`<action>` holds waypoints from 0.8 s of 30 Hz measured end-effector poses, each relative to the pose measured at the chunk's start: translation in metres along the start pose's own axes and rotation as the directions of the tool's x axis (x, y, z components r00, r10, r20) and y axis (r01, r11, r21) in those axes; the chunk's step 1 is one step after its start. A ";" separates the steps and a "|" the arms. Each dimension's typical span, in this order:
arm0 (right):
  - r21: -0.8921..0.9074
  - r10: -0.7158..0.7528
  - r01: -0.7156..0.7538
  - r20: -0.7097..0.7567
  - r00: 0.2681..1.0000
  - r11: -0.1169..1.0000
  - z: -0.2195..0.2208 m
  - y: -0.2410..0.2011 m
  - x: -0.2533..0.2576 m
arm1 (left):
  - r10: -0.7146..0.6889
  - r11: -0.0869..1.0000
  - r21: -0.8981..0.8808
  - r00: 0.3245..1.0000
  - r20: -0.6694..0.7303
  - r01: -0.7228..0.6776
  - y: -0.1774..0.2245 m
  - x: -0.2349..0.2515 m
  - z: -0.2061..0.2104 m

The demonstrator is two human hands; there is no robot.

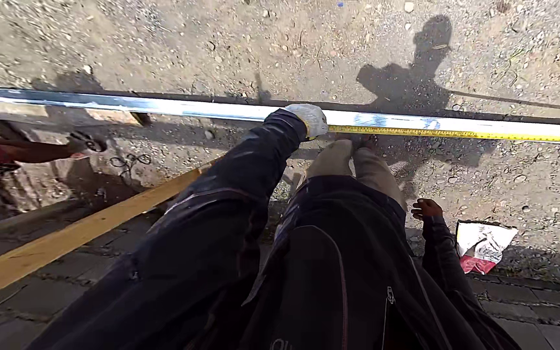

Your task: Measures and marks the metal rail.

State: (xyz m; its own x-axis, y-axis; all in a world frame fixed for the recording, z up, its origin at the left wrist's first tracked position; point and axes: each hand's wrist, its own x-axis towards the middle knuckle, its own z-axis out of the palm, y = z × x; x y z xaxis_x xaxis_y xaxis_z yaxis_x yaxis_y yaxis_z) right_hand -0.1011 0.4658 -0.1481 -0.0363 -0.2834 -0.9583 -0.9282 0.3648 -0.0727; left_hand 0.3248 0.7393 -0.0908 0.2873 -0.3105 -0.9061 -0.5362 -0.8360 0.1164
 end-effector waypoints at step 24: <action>0.106 0.031 -0.040 0.090 0.995 0.994 0.081 0.015 -0.007 | 0.075 0.997 0.021 0.997 0.025 -0.076 0.007 -0.022 0.011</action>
State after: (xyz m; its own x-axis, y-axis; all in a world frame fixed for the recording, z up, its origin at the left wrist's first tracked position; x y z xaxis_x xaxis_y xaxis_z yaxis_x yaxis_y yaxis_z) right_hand -0.0844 0.5452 -0.1652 -0.0314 -0.1907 -0.9811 -0.8814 0.4681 -0.0628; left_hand 0.3061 0.7452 -0.0743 0.2260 -0.3611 -0.9047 -0.5729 -0.8004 0.1763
